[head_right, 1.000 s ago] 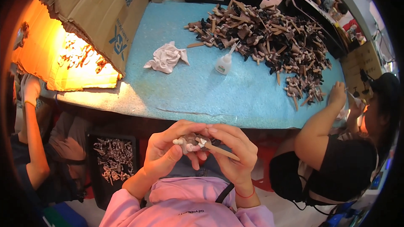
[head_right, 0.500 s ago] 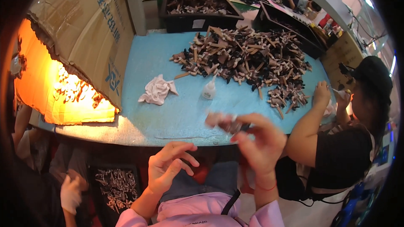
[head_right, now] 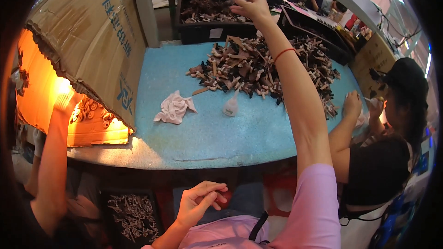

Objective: The person assembles plastic figurines by applying glue from a bottle to toy parts and joining them by hand.

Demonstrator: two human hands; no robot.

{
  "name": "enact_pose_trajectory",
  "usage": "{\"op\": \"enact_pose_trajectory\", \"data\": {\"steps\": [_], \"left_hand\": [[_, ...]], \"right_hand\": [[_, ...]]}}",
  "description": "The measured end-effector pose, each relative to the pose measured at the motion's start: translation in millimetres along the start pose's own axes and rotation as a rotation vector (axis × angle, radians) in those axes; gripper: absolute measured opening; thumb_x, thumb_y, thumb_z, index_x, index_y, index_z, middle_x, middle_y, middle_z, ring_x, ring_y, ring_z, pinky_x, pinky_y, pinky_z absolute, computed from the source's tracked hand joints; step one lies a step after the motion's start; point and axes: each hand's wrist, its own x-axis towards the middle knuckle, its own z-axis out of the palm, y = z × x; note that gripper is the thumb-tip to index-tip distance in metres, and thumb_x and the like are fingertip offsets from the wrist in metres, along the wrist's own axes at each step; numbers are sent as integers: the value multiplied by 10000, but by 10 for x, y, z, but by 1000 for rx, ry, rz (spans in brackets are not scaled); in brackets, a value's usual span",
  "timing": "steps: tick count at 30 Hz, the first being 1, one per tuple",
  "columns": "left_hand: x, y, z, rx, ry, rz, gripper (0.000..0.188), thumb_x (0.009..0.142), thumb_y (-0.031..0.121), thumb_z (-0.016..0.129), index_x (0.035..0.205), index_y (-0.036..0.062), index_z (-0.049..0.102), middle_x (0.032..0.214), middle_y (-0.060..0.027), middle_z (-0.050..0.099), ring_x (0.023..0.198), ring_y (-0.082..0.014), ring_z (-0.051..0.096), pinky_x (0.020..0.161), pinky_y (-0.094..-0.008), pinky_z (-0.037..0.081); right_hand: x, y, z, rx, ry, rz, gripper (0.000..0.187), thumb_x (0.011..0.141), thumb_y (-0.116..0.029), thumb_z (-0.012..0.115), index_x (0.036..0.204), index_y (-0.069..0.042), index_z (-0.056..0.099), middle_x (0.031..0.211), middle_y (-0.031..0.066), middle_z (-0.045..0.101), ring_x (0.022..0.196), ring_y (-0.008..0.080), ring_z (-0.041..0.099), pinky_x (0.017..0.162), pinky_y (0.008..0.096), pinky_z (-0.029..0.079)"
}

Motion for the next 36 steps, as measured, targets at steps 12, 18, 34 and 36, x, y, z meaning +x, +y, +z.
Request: {"op": "enact_pose_trajectory", "data": {"steps": [12, 18, 34, 36], "left_hand": [[82, -52, 110, 46, 0, -29, 248, 879, -38, 443, 1082, -61, 584, 1040, -158, 567, 813, -177, 617, 617, -232, 521], [37, -83, 148, 51, 40, -26, 244, 893, -2, 462, 1097, -11, 597, 1033, -115, 583, 794, -146, 610, 607, -216, 507], [21, -77, 170, 73, 92, -23, 233, 895, -5, 459, 1081, -27, 598, 1031, -124, 591, 785, -145, 604, 605, -225, 505], [33, -78, 182, 65, 86, -22, 232, 894, -4, 461, 1080, -26, 598, 1029, -123, 591, 783, -142, 603, 605, -225, 503]], "right_hand": [[-1234, -369, -364, -490, -72, -67, 198, 879, -168, 556, 945, -2, 641, 706, 37, 646, 587, 56, 592, 492, 166, 454], [-1645, 48, -497, -967, -42, -347, 137, 745, -51, 636, 875, -8, 634, 704, 96, 617, 614, 166, 609, 556, 286, 471], [-1915, 388, -528, -1196, -56, -543, 192, 687, -108, 684, 871, -79, 638, 783, 72, 534, 737, 252, 569, 615, 350, 462], [-1952, 332, -605, -1092, -22, -538, 116, 705, -106, 666, 810, -75, 629, 743, 74, 527, 722, 250, 575, 579, 356, 464]]}}
